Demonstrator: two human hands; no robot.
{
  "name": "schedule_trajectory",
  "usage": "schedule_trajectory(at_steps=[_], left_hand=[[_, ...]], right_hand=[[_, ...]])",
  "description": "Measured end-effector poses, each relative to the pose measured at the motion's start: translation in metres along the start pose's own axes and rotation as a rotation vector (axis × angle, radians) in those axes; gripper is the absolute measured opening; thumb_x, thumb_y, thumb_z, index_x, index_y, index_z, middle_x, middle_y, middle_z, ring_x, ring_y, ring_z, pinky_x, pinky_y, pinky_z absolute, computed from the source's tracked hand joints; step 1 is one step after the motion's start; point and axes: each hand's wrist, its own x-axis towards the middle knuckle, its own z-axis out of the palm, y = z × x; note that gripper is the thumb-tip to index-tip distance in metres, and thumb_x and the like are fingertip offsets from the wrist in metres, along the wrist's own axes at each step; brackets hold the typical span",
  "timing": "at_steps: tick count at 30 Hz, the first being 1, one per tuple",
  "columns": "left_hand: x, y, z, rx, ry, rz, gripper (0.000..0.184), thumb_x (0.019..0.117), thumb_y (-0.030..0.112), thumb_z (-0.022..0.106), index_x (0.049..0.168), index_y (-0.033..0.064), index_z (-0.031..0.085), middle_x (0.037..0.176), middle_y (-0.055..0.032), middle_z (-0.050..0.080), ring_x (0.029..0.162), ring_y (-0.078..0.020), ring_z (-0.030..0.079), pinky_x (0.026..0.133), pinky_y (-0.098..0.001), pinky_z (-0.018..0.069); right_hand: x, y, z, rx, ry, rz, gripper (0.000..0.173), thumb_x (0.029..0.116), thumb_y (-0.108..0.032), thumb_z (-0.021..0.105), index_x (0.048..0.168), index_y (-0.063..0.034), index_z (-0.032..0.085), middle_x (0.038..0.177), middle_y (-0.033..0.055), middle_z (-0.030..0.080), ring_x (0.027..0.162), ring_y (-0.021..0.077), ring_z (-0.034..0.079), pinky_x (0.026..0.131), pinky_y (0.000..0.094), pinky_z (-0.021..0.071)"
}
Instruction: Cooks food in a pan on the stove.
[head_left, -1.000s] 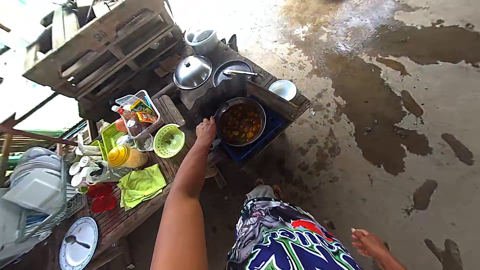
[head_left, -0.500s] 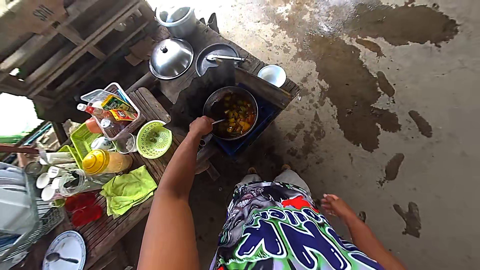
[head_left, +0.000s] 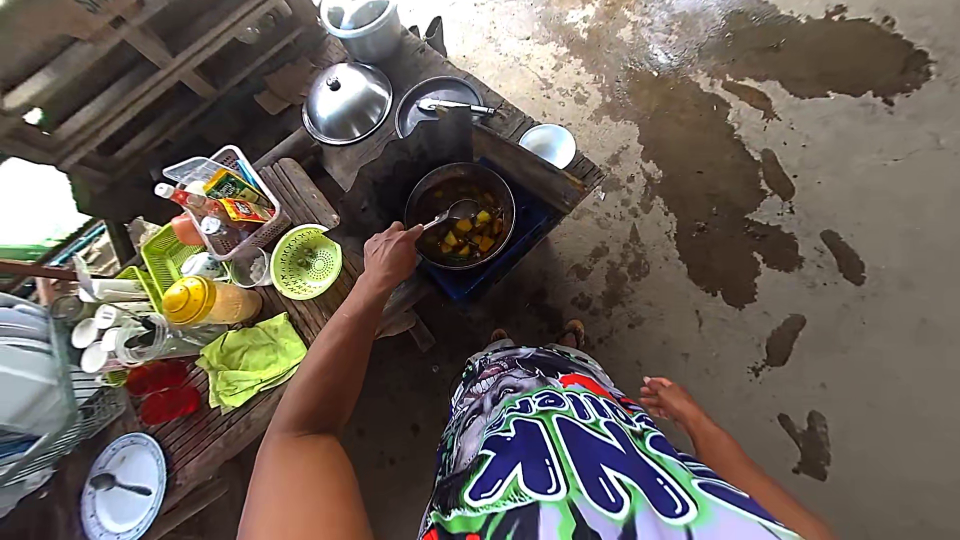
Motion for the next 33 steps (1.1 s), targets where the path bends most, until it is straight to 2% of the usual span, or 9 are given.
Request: schedule_trajectory(at_steps=[5,9,15,17,18,20,22,30,33], left_hand=[[-0.011,0.026,0.025,0.012,-0.106,0.048,0.047,0.0986,0.010,0.051,0.137,0.0314,0.067,0.123,-0.0131,0.069,0.104,-0.0367,0.069,0.078,-0.0613,0.0548],[0.000,0.030,0.040,0.097,-0.136,-0.002,0.047,0.0972,0.007,0.053,0.138,0.0262,0.065,0.124,-0.0165,0.067,0.100,-0.0387,0.070,0.075,-0.0589,0.0561],[0.007,0.019,-0.004,0.148,-0.082,-0.063,0.040,0.1037,0.011,0.047,0.140,0.0193,0.063,0.128,-0.0234,0.063,0.107,-0.0452,0.066,0.079,-0.0627,0.0547],[0.007,0.012,-0.029,0.167,-0.052,-0.099,0.034,0.1022,0.010,0.050,0.130,0.0127,0.068,0.123,-0.0264,0.065,0.113,-0.0486,0.062,0.082,-0.0661,0.0518],[0.007,0.011,-0.044,0.212,-0.054,-0.120,0.028,0.0997,0.009,0.053,0.121,0.0078,0.070,0.117,-0.0272,0.066,0.112,-0.0492,0.063,0.081,-0.0665,0.0511],[0.006,0.021,-0.070,0.354,-0.100,-0.173,0.014,0.0949,0.009,0.060,0.096,0.0004,0.071,0.102,-0.0252,0.070,0.100,-0.0460,0.067,0.075,-0.0633,0.0510],[0.011,0.033,-0.082,0.488,-0.168,-0.200,0.014,0.0934,0.008,0.063,0.084,-0.0015,0.068,0.091,-0.0221,0.070,0.090,-0.0417,0.069,0.069,-0.0584,0.0506],[0.051,0.069,-0.059,0.570,-0.288,-0.189,0.019,0.0944,0.013,0.064,0.088,-0.0051,0.067,0.096,-0.0235,0.068,0.094,-0.0405,0.067,0.069,-0.0565,0.0521],[0.056,0.072,-0.057,0.512,-0.328,-0.142,0.021,0.0915,0.018,0.069,0.091,-0.0022,0.069,0.100,-0.0238,0.069,0.099,-0.0422,0.067,0.075,-0.0611,0.0513]], right_hand=[[0.002,0.001,0.006,0.019,-0.005,0.023,0.043,0.1122,-0.031,0.044,0.143,-0.0009,0.050,0.132,0.0244,0.061,0.105,0.0335,0.068,0.087,0.0486,0.0550],[0.000,-0.001,0.012,0.041,-0.007,-0.013,0.043,0.1119,-0.031,0.045,0.142,-0.0009,0.051,0.131,0.0240,0.062,0.102,0.0321,0.069,0.085,0.0469,0.0560],[-0.004,0.009,0.013,0.065,-0.002,0.004,0.044,0.1119,-0.031,0.045,0.143,-0.0004,0.050,0.133,0.0247,0.061,0.103,0.0329,0.069,0.086,0.0470,0.0560],[-0.006,0.015,0.011,0.067,0.003,0.017,0.044,0.1120,-0.031,0.045,0.143,-0.0003,0.050,0.133,0.0249,0.061,0.103,0.0324,0.068,0.086,0.0464,0.0558],[-0.007,0.018,0.010,0.066,0.003,0.026,0.044,0.1123,-0.031,0.044,0.144,-0.0002,0.049,0.133,0.0248,0.060,0.104,0.0322,0.068,0.086,0.0463,0.0557],[-0.008,0.025,0.008,0.066,0.006,0.046,0.044,0.1126,-0.031,0.043,0.145,-0.0006,0.048,0.134,0.0245,0.059,0.104,0.0322,0.068,0.086,0.0465,0.0557],[-0.010,0.028,0.008,0.067,0.015,0.059,0.044,0.1124,-0.031,0.043,0.144,-0.0012,0.049,0.134,0.0238,0.060,0.103,0.0318,0.068,0.086,0.0465,0.0557],[-0.012,0.028,0.020,0.112,0.005,0.017,0.044,0.1123,-0.031,0.044,0.144,-0.0003,0.048,0.134,0.0243,0.060,0.105,0.0331,0.068,0.087,0.0476,0.0560],[-0.013,0.033,0.021,0.133,0.006,0.025,0.044,0.1122,-0.031,0.044,0.144,-0.0005,0.048,0.135,0.0244,0.060,0.107,0.0329,0.068,0.088,0.0471,0.0556]])
